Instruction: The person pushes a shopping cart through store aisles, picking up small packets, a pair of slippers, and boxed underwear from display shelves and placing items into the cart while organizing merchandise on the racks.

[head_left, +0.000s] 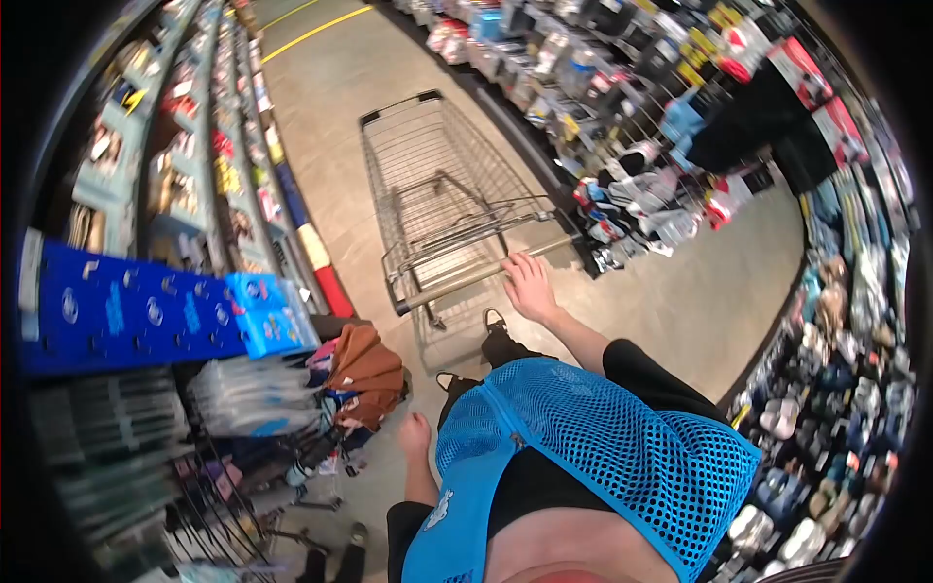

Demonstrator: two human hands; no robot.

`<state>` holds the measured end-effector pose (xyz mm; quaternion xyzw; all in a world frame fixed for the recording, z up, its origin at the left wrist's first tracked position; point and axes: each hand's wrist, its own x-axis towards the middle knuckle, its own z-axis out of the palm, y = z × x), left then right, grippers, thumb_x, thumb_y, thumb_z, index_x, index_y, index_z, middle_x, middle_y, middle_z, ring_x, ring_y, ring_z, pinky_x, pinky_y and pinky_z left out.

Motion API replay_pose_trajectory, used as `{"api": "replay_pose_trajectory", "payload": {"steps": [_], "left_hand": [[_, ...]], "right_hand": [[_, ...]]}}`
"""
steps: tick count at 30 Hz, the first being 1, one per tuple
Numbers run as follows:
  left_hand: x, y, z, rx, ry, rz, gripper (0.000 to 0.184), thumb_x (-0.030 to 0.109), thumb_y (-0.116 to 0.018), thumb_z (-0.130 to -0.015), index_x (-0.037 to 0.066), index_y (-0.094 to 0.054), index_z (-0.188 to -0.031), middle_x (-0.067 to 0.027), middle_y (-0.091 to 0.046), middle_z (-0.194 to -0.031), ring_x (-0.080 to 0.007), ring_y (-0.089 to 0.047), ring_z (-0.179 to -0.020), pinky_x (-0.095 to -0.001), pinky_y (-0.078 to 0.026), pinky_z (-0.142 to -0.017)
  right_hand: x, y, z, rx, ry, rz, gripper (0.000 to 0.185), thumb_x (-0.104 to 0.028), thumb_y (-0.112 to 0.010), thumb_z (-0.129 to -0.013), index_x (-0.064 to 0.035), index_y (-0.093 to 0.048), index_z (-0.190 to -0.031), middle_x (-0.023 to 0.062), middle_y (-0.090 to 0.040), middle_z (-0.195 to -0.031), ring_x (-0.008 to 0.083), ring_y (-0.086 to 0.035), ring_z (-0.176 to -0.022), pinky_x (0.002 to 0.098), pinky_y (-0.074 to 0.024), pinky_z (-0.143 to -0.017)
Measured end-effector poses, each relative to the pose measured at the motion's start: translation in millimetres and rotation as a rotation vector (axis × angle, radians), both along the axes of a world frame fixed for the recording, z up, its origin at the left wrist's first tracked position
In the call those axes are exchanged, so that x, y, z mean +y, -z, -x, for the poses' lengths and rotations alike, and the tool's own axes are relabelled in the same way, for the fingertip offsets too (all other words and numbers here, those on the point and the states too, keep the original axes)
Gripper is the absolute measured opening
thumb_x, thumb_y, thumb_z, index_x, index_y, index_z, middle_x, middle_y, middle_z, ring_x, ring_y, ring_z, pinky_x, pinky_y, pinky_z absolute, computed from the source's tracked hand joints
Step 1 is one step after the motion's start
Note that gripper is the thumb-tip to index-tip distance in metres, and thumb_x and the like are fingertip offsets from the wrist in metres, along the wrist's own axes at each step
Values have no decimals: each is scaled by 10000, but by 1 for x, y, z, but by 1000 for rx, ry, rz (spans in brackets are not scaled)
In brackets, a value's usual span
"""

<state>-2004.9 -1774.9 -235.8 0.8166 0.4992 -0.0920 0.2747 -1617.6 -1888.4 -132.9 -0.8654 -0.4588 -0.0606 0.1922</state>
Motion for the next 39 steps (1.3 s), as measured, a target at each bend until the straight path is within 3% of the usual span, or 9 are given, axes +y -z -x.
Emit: {"api": "replay_pose_trajectory", "payload": {"steps": [3,7,11,14,17,23,30,33,39], "left_hand": [[43,-63,-77,-542,111,-302,210,148,-529,-821,6,-579,-968,-196,-597,-900,-355,-565,-878,-439,-440,-780],[81,-124,-162,-699,308,-477,307,109,-547,-813,-26,-505,-1086,-187,-503,-1143,-346,-453,-1081,-448,-347,-927],[94,-124,-224,-665,393,-569,328,171,-520,-837,-10,-505,-1110,-162,-471,-1217,-320,-437,-1126,-461,-293,-972],[94,-91,-248,-233,441,-489,329,284,-451,-858,31,-648,-932,-102,-620,-1035,-274,-445,-1148,-451,-230,-1021],[94,-86,-255,-308,292,-457,313,268,-465,-848,40,-679,-828,-95,-659,-895,-261,-452,-1145,-461,-224,-1025],[98,-104,-255,-296,351,-558,425,279,-575,-761,40,-536,-1110,-177,-344,-1345,-371,-294,-1250,-498,-237,-1026],[118,-100,-268,-156,97,-360,430,271,-565,-737,77,-569,-1121,-51,-251,-1433,-307,-348,-1235,-385,-322,-1005],[127,-85,-267,-74,247,-472,404,284,-509,-753,90,-604,-1094,-57,-408,-1346,-302,-320,-1265,-427,-303,-1011],[151,-107,-297,54,396,-483,394,335,-449,-769,78,-650,-988,-124,-414,-1328,-315,-187,-1325,-478,-114,-1081]], "right_hand": [[-65,10,16,134,118,43,416,-184,-550,-803,-84,-439,-1191,149,-386,-1276,320,-340,-1207,453,-260,-1019],[-148,40,19,288,429,98,446,-165,-547,-804,-60,-415,-1217,177,-383,-1270,334,-352,-1195,437,-298,-1003],[-168,46,-10,351,547,14,465,-182,-539,-820,-41,-392,-1238,190,-395,-1260,341,-377,-1173,421,-303,-1002],[-144,30,-53,481,613,-228,491,-209,-534,-837,-30,-368,-1263,198,-400,-1262,322,-400,-1168,393,-317,-992],[-100,10,-98,626,613,-426,518,-232,-530,-843,-11,-353,-1277,218,-376,-1290,350,-365,-1206,400,-294,-1014],[-45,31,-154,664,589,-396,526,-234,-559,-820,-26,-398,-1274,215,-524,-1147,313,-524,-1048,377,-406,-894],[-37,40,-164,845,508,-342,374,-122,-503,-777,1,-546,-1128,221,-625,-921,298,-620,-864,354,-463,-786],[-30,39,-169,840,497,-377,367,-114,-497,-779,13,-545,-1120,194,-640,-840,271,-633,-804,338,-473,-737],[-10,36,-189,821,486,-405,350,-118,-490,-788,24,-550,-1102,132,-642,-701,204,-628,-670,319,-473,-641]]}}
